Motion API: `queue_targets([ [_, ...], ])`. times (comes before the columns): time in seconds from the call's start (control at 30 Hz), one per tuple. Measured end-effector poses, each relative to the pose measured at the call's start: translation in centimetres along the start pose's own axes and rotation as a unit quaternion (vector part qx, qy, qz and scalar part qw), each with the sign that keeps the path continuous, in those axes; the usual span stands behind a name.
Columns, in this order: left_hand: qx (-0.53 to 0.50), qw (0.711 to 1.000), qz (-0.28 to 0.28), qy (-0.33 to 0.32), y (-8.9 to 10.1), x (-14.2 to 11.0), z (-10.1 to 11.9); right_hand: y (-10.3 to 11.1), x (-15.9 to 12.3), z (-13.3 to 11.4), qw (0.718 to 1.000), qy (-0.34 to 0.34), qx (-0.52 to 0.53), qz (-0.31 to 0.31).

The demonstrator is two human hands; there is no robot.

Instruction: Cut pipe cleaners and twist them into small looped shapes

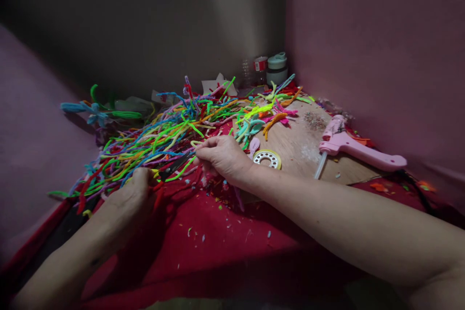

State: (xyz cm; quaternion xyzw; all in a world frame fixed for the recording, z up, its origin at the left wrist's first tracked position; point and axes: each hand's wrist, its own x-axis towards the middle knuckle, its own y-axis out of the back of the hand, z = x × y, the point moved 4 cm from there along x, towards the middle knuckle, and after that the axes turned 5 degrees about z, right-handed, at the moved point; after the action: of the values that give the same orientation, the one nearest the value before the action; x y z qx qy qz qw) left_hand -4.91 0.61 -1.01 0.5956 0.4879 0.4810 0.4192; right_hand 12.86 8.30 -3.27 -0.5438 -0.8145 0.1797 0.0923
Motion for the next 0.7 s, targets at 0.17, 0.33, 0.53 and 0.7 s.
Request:
queue_targets([
  [0.17,-0.011,1.000,-0.014,-0.003,-0.13,-0.05,-0.11,0.02,-0.04,-0.08,1.000,-0.006,-0.005,-0.002],
  [0.33,-0.005,1.000,0.002,-0.012,-0.23,-0.16,-0.36,0.01,-0.04,-0.14,1.000,-0.005,-0.005,-0.009],
  [0.53,0.017,1.000,-0.001,-0.010,-0.47,-0.28,-0.47,-0.02,-0.08,-0.22,1.000,-0.010,-0.015,-0.003],
  [0.7,0.020,1.000,0.008,-0.004,0.16,-0.21,0.00,-0.03,-0.19,-0.39,0.999,-0.006,-0.030,0.015],
])
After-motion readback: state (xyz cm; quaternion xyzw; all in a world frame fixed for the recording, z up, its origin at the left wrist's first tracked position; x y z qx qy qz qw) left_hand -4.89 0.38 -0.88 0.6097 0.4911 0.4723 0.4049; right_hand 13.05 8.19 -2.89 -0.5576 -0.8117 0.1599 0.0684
